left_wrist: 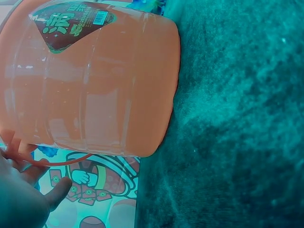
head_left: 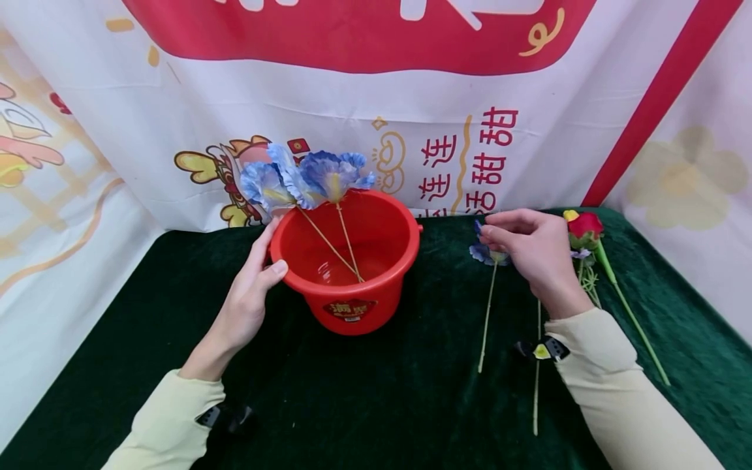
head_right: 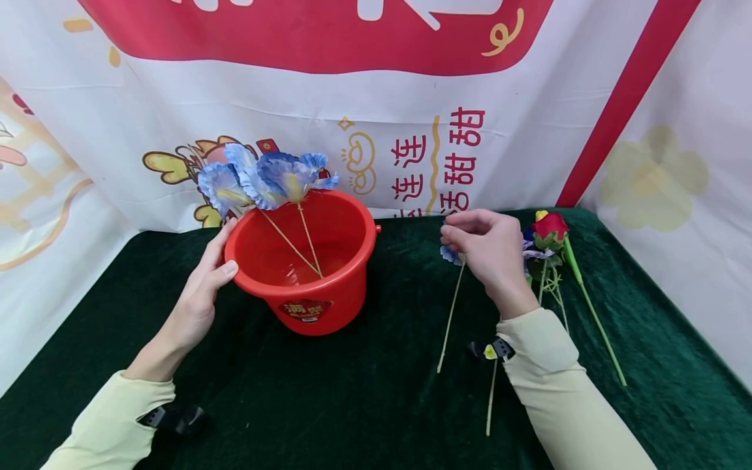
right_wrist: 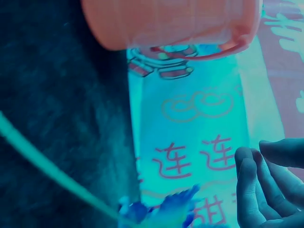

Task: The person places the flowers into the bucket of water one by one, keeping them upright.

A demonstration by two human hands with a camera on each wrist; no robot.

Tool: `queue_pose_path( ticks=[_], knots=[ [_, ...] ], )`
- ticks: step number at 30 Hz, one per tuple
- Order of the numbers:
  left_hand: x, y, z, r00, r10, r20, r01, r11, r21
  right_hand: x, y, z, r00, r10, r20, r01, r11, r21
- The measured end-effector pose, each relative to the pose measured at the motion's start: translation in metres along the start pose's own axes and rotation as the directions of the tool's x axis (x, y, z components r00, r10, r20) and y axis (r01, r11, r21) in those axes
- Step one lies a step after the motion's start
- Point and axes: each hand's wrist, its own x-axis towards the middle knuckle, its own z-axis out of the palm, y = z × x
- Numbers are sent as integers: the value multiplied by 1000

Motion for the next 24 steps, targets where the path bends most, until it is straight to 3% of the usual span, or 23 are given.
queue_pose_path(
  ticks=[8, 19, 24],
  knots=[
    [0, 0, 0, 1000, -4, -2, 4, 1000, 2, 0, 25, -4, 993, 117, -1, -117, 993, 23],
    [1, -1, 0, 1000, -1, 0, 1, 1000, 11, -6, 41, -2, 960, 269, -74, -269, 963, 3],
    [-2, 1, -1, 1000, 3, -3, -3, 1000, 5, -4, 47, -4, 950, 306, -59, -306, 952, 8]
  ],
)
